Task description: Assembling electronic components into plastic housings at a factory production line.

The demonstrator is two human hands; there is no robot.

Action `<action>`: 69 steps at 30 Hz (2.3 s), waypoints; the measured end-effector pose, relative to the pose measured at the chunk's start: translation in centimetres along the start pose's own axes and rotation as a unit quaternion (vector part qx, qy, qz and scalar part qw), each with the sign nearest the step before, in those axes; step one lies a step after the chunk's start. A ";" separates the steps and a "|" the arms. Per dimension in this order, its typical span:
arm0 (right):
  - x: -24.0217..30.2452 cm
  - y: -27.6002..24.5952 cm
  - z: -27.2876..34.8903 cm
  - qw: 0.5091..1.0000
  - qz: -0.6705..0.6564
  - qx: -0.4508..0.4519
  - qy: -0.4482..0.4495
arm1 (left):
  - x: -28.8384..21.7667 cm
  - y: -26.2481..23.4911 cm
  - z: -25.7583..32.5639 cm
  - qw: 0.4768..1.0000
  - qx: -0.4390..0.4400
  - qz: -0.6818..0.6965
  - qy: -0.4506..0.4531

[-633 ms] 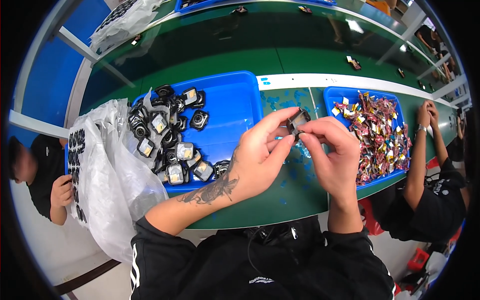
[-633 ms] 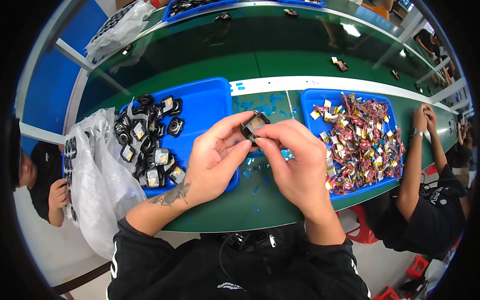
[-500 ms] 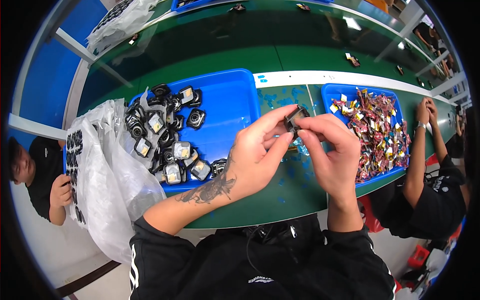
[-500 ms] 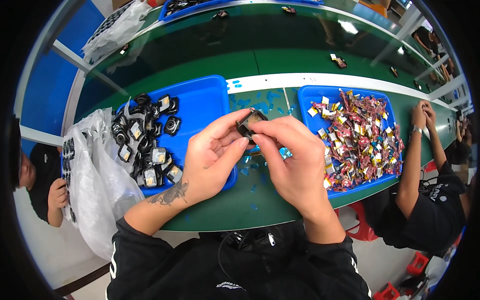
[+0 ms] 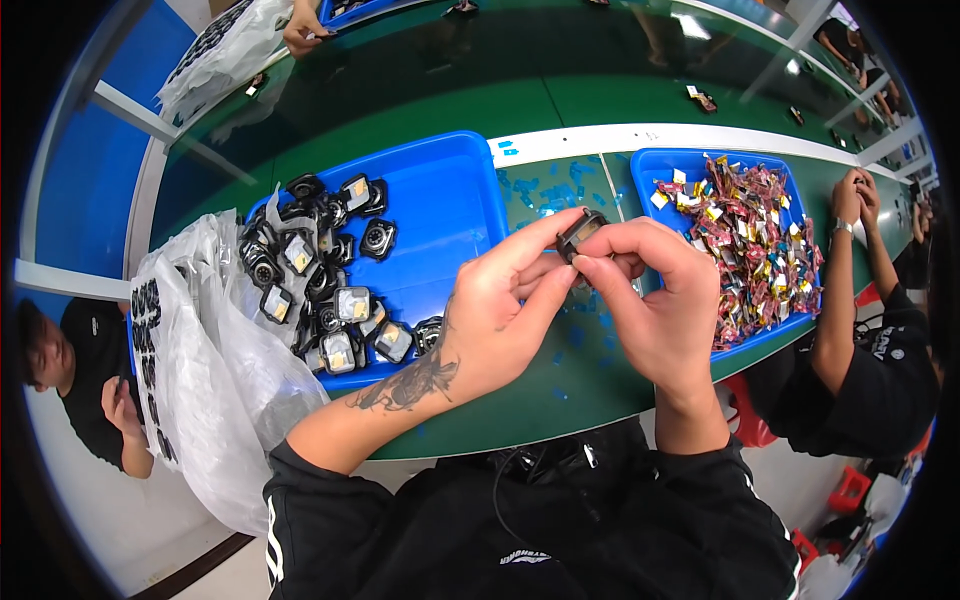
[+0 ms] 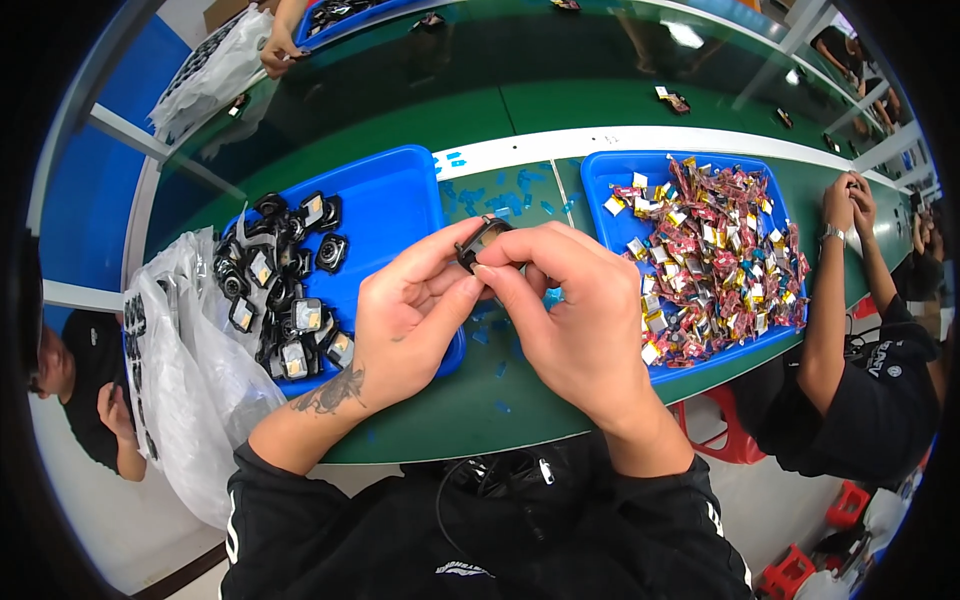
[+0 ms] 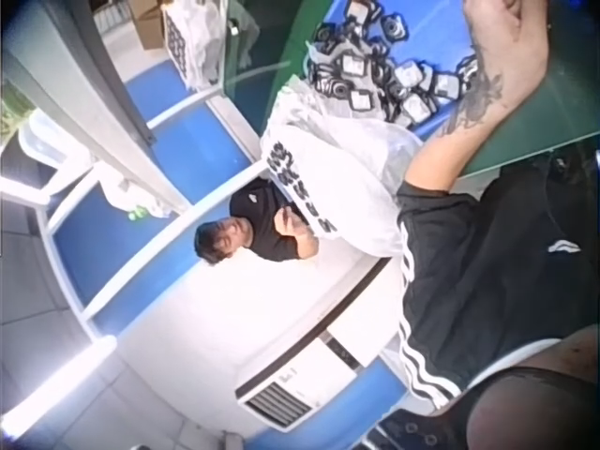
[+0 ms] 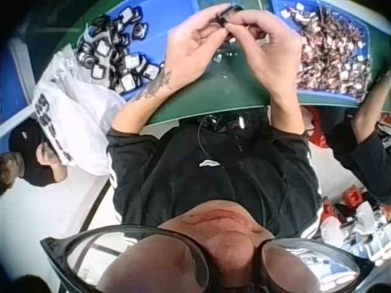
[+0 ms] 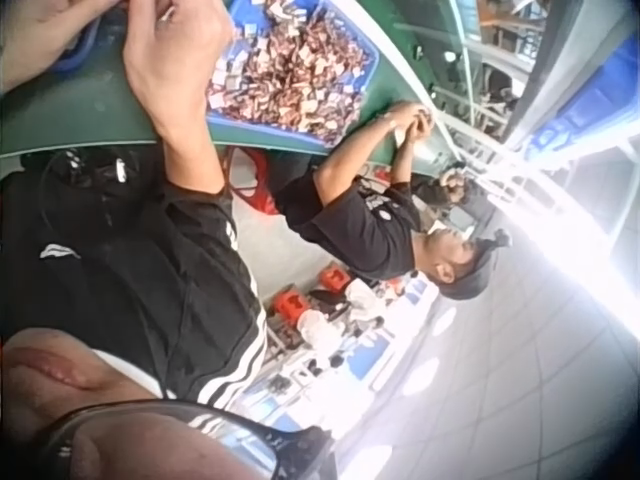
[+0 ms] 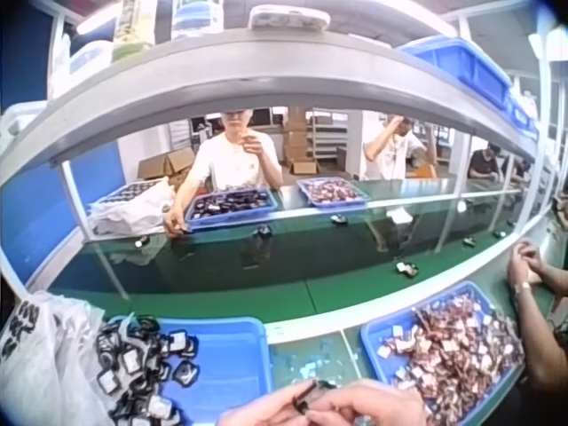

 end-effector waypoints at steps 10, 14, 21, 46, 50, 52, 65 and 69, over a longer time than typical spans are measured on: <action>-0.4 -0.1 -0.2 0.995 0.096 0.019 0.006 | 0.3 0.1 -0.2 0.999 0.023 -0.039 -0.011; -0.2 -0.3 -0.5 0.998 0.038 -0.018 -0.038 | 0.2 0.2 -0.5 1.000 0.004 0.016 -0.020; -3.5 0.6 1.5 0.970 -0.182 0.069 0.144 | -1.1 -1.1 -0.9 0.992 -0.056 0.116 -0.012; -3.0 1.2 2.3 0.912 -0.355 0.138 0.152 | -7.0 1.6 0.7 0.896 0.065 -0.375 0.228; -3.6 0.8 2.7 0.951 -0.236 0.121 0.158 | -3.3 0.1 -0.4 0.956 0.075 -0.283 0.022; -3.5 1.0 2.9 0.951 -0.228 0.126 0.169 | -2.0 -0.2 -0.3 0.977 0.049 -0.204 -0.045; -2.9 -0.6 3.1 0.973 -0.196 -0.016 0.119 | 0.7 0.6 0.2 0.997 0.025 0.012 -0.078; -3.0 -0.8 3.7 0.970 -0.200 -0.085 0.112 | 0.4 0.8 0.3 0.999 0.016 0.023 -0.044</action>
Point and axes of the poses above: each hand's wrist, its own z-axis away from the middle knuckle, its own y-axis out of the palm, x = y × z, the point moved 10 cm from there along -z, towards the middle knuckle, and after that the axes turned 5 degrees about z, right-handed, at the moved point
